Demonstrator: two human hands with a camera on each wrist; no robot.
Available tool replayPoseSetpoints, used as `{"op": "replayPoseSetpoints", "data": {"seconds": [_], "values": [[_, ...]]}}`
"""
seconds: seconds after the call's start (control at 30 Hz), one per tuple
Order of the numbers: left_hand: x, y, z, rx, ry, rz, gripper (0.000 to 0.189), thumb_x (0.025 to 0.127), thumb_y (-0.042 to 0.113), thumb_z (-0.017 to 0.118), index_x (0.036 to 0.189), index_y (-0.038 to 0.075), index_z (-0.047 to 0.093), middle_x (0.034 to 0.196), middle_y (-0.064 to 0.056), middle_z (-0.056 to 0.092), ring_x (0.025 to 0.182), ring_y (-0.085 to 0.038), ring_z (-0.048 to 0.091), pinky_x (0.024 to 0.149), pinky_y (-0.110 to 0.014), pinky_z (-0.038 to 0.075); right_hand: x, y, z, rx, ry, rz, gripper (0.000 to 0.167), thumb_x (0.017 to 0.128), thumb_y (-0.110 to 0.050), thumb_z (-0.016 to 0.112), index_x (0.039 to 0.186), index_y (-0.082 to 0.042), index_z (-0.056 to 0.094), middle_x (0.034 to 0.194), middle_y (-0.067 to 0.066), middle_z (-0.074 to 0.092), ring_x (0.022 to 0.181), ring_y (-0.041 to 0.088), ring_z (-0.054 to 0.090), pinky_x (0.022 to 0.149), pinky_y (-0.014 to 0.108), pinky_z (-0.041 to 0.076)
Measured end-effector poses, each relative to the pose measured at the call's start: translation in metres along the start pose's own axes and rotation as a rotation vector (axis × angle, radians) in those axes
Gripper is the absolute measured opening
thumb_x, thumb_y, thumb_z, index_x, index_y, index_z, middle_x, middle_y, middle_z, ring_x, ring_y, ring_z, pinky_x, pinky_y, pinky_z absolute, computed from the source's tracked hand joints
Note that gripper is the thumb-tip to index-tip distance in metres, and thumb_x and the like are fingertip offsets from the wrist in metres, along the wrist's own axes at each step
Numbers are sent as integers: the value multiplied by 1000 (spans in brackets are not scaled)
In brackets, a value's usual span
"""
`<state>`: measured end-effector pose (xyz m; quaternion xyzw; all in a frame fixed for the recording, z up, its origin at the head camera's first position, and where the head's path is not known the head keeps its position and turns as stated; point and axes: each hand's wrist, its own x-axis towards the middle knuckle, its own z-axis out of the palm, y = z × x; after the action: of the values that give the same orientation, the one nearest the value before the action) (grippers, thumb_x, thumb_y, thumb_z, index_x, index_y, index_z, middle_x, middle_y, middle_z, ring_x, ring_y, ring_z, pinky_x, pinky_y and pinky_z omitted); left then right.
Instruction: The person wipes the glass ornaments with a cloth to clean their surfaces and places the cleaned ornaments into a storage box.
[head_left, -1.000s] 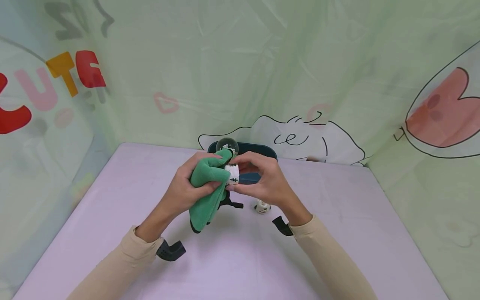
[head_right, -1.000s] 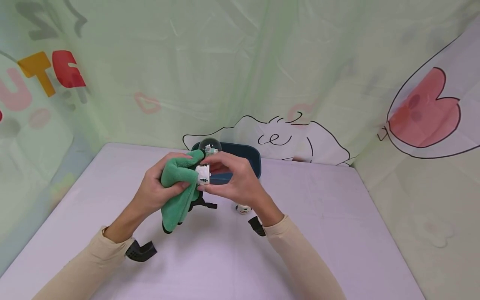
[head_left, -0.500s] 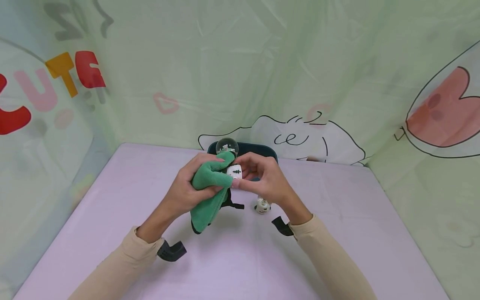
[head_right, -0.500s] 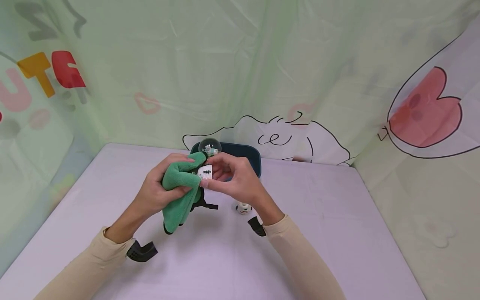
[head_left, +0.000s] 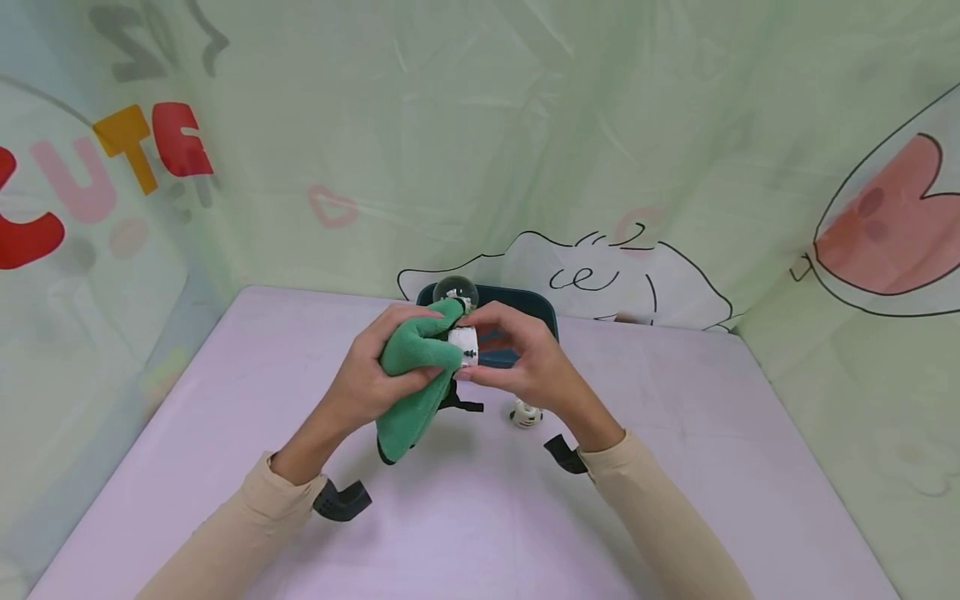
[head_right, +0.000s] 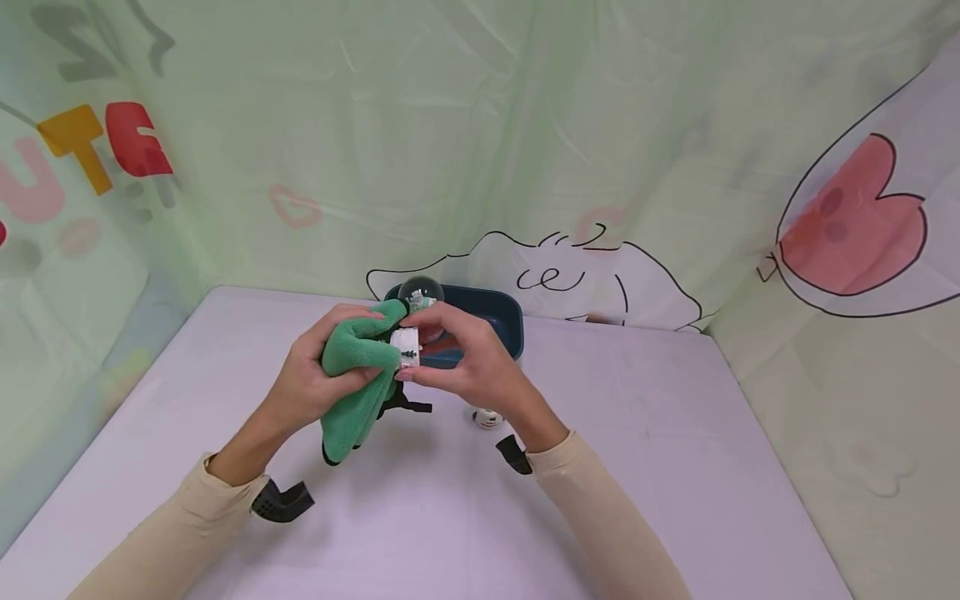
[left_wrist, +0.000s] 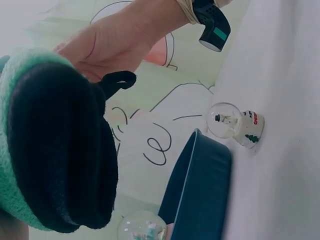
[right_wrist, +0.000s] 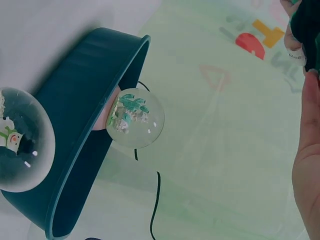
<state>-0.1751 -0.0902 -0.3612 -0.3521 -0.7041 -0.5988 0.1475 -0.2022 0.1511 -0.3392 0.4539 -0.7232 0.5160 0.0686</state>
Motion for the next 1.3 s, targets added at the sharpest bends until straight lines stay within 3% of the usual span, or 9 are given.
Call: {"op": "replayPoseSetpoints", "data": {"seconds": [0.17,0.5,0.67,0.83,0.97,1.13,1.3], "values": [[0,1,-1,-23,0,-21,52,86,-3,75,134,9,59,130,-6,60,118,-24,56,98,-38,49,2,1,1,-28,11,-82,55,75,8,86,123,-5,62,119,6,63,109,22,64,88,37,59],[0,4,-1,-78,20,-127,50,89,0,72,136,11,58,128,-5,62,112,-24,60,92,-36,53,5,0,2,-135,41,-229,50,74,9,85,117,-3,64,121,14,63,117,26,60,98,35,54],[1,5,-1,-111,16,-161,49,90,2,72,136,11,58,127,-5,63,112,-24,60,92,-35,53,4,3,1,-184,57,-281,37,81,14,75,110,-6,66,121,13,63,119,26,59,100,31,50],[2,5,-1,-129,18,-184,48,90,4,72,136,13,58,128,-3,63,114,-24,60,93,-35,52,5,4,-1,-190,54,-315,34,82,17,68,108,-6,66,122,14,63,120,27,58,99,31,50],[2,5,-1,-144,23,-187,47,91,5,71,136,12,58,127,-4,63,111,-24,60,92,-35,53,6,3,-2,-188,55,-333,39,79,15,75,112,-5,67,124,14,62,121,28,58,100,32,50],[1,7,-1,-139,38,-184,47,92,5,71,136,11,58,126,-4,62,110,-24,60,92,-34,53,9,-2,-2,-219,63,-392,54,66,11,88,114,-4,68,121,16,63,118,30,59,99,33,51],[0,8,0,-124,34,-177,49,91,7,73,137,11,57,128,-4,62,113,-24,60,93,-35,53,9,-4,-3,-243,67,-391,48,73,3,88,116,-3,68,119,15,65,116,28,62,101,34,51]]}}
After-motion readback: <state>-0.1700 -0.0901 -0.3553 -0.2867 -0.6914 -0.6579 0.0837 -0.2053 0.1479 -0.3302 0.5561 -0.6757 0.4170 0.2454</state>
